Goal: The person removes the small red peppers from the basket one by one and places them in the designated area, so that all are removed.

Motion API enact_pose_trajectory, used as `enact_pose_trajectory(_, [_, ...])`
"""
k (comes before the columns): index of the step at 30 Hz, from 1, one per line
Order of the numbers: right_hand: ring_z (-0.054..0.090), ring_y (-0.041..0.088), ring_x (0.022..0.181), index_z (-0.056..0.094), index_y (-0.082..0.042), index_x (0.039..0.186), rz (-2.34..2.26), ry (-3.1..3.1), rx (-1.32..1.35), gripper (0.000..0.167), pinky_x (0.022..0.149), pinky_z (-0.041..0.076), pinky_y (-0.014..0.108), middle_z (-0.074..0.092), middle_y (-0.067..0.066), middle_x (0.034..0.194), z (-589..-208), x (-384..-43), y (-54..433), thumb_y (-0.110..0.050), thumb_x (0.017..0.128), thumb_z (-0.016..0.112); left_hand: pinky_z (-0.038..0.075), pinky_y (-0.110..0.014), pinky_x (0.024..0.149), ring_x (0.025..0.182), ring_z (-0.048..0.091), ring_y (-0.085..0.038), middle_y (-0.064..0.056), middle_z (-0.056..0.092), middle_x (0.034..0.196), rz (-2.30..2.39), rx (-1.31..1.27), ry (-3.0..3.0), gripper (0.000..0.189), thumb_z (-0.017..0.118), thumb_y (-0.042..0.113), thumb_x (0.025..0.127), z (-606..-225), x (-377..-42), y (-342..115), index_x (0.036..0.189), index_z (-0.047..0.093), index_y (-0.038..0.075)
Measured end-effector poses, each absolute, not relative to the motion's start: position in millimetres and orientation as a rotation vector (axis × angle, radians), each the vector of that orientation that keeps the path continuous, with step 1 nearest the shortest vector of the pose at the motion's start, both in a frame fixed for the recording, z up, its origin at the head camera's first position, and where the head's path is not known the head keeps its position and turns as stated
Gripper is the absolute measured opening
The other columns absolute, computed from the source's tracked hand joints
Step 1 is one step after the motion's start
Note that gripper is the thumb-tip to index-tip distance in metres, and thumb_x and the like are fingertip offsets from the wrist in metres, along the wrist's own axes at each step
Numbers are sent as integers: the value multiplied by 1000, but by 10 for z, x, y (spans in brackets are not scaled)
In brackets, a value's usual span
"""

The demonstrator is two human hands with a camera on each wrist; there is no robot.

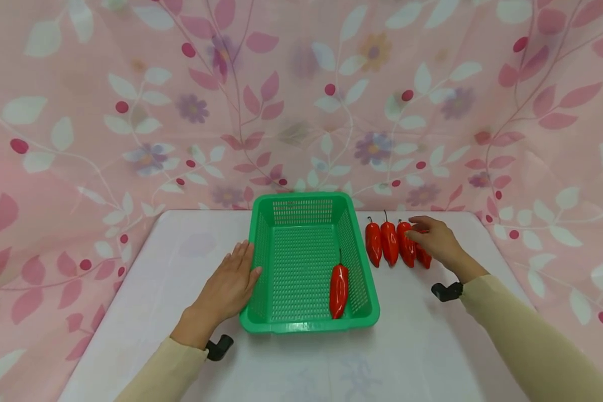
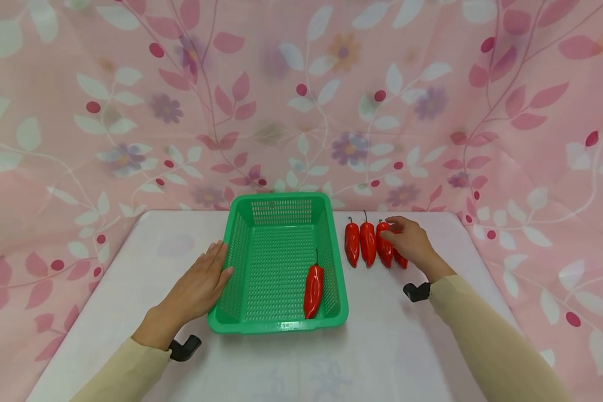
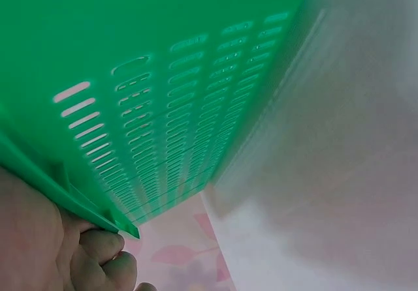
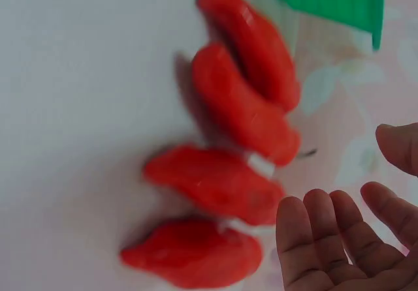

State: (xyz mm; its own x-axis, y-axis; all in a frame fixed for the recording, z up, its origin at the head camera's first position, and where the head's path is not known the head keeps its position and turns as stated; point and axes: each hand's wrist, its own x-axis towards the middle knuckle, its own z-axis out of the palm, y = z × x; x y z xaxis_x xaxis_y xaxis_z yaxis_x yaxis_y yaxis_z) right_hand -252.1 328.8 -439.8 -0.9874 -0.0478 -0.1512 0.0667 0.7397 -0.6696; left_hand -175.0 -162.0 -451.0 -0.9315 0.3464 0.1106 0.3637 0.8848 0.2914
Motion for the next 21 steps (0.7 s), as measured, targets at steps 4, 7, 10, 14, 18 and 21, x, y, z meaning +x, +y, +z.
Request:
enact_pose_trajectory(4, [62,45,124,46,-6,157,-1089,2779,-94,59,100,59,58,56,27,148,-4252,-2510,3066,-30,106,61,30,-60,126,159,27,-43,-28,30,169,-484,-563,-2993,67,49,32,113,-4512,-1757,-1615,161,29,-10])
enact_pose_trajectory(7, [64,42,122,50,-6,154,-1084,2795,-197,55,100,58,58,61,24,143,-4134,-2505,2920,-27,105,62,30,-60,126,159,27,-43,-28,29,169,-484,-565,-2999,68,49,32,113,-4510,-1763,-1608,161,28,-10])
enact_pose_trajectory(10, [64,41,124,54,-7,151,-1119,2796,-289,50,101,58,58,63,22,140,-4028,-2510,2777,-26,105,62,29,-60,127,159,25,-43,-28,28,170,-483,-561,-3014,68,48,33,114,-4495,-1766,-1601,162,27,-10])
enact_pose_trajectory(14, [65,38,124,58,-8,146,-1191,2769,-376,45,101,58,57,67,19,137,-3906,-2534,2562,-25,105,63,28,-60,127,160,24,-42,-28,27,170,-477,-558,-3035,68,46,33,114,-4475,-1775,-1595,162,26,-10])
enact_pose_trajectory(18, [67,36,122,60,-6,144,-1191,2732,-475,44,103,57,57,69,18,134,-3826,-2562,2322,-22,103,64,27,-59,128,160,23,-42,-27,26,171,-465,-559,-3053,69,45,34,114,-4465,-1778,-1597,163,25,-9])
enact_pose_trajectory(21, [66,35,122,61,-5,142,-1158,2683,-566,43,102,58,54,69,18,133,-3801,-2575,2145,-20,102,64,27,-59,128,160,23,-42,-28,26,170,-452,-560,-3060,69,46,34,114,-4460,-1770,-1604,163,25,-9])
